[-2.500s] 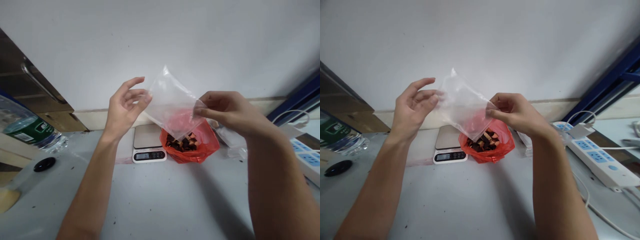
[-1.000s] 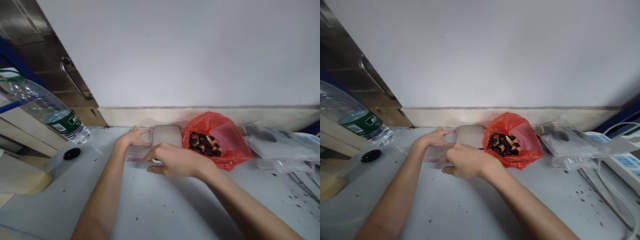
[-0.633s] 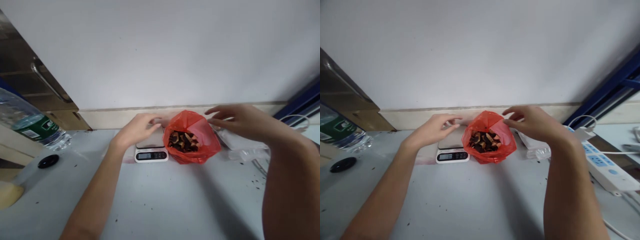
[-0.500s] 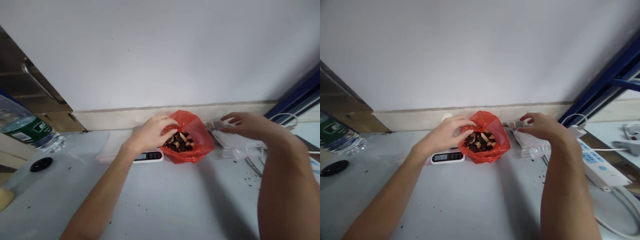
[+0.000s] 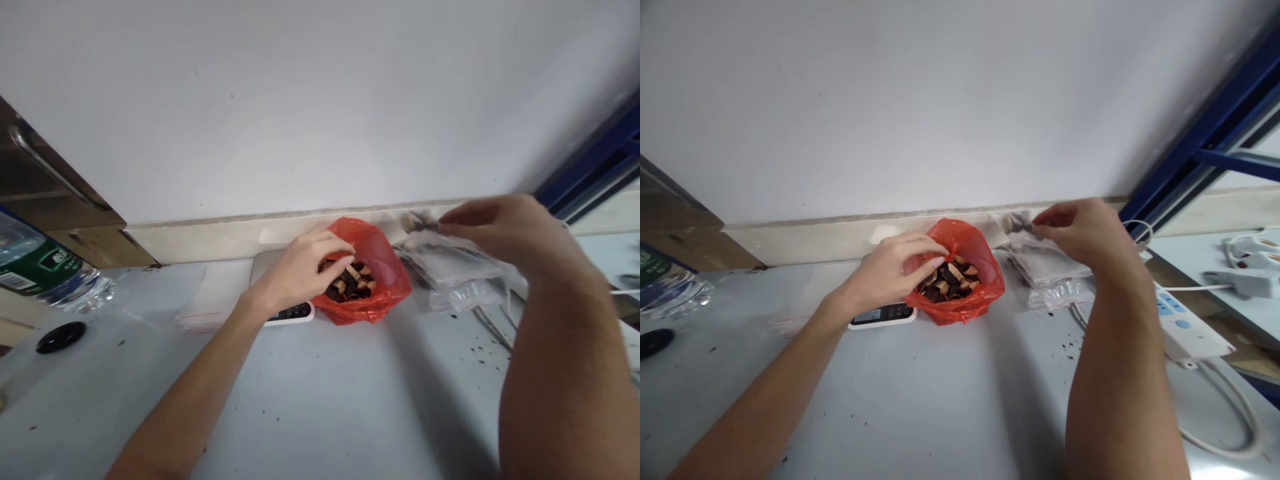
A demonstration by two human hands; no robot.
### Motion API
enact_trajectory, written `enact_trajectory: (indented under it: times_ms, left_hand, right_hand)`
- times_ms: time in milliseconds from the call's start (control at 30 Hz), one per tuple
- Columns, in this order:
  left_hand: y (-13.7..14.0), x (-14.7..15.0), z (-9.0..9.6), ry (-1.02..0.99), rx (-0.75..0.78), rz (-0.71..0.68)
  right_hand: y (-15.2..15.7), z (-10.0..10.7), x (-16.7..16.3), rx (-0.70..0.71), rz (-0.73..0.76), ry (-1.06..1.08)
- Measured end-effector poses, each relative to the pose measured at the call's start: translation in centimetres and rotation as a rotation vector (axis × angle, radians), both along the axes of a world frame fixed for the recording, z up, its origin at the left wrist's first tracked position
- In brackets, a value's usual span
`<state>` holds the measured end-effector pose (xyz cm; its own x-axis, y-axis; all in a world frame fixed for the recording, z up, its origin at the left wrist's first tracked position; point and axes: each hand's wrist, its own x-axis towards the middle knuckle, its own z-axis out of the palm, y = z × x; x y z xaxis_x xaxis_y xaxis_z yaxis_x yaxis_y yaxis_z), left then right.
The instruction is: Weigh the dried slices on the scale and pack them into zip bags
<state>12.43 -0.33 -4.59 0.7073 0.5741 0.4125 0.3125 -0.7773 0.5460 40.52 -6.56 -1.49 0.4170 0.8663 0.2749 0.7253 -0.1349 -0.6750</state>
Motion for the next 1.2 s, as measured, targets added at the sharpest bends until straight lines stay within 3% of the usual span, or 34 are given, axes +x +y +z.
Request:
enact_trajectory:
  times_ms: [33,100,233,300,400,500,567,633,700,833,933,1000,1067,1200]
  left_hand:
    - [0.1,0.0,0.2,-0.077,-0.062,0.040]
    - [0.3,-0.1,0.5,-0.249,-0.289,0.115]
    - [0.7,-1.0,1.4,-0.463,-0.876,0.192]
    - [0.8,-1.6,1.7,-0.443,-0.978,0.237]
    - [0.9,-2.6,1.9,-0.406,-0.932,0.240]
    - [1.3,-3.8,1.9,-0.465,-0.850,0.180]
    - [1.6,-4.8,2.0,-0.506,-0.788,0.155]
    - [1.9,-5.8,2.0,-0.524,-0.733,0.137]
    - [2.2,-6.8,2.1,-0.525,-0.700,0.137]
    - [2.8,-8.1,1.8,-0.442,-0.641,0.232]
    - [3.0,-8.3,1.6,-0.337,-0.413,0.410]
    - [2.7,-7.9,1.6,-0.258,-0.250,0.438]
    - [2.1,-7.1,1.9,-0.147,-0.252,0.307]
    - [0.6,-5.5,2.5,0.015,-0.519,0.017]
  right_hand:
    - [-0.3,1.0,-1.0,0.007,-0.062,0.062]
    - [-0.6,2.4,-3.1,0.090,0.036,0.151]
    - [-0.3,3.1,-6.7,0.140,0.598,0.133]
    - [0.3,2.7,-8.0,0.074,0.770,0.057]
    - [1.2,1.8,-8.9,0.043,0.786,-0.044]
    - [2.3,0.7,-8.7,0.154,0.568,-0.020]
    - [2.8,0.2,-8.4,0.138,0.444,0.106]
    - [3.0,-0.1,-8.2,0.005,0.502,0.248]
    - [3.0,-0.2,-8.4,-0.119,0.663,0.353]
    - [3.0,-0.3,-9.3,-0.220,0.820,0.486]
    - [3.3,-0.7,-10.0,-0.296,0.850,0.492]
    - [3.7,-1.0,-10.5,-0.302,0.826,0.466]
    - [4.0,-1.3,-11.1,-0.278,0.789,0.468]
    - [4.1,-1.5,-12.1,-0.267,0.811,0.521]
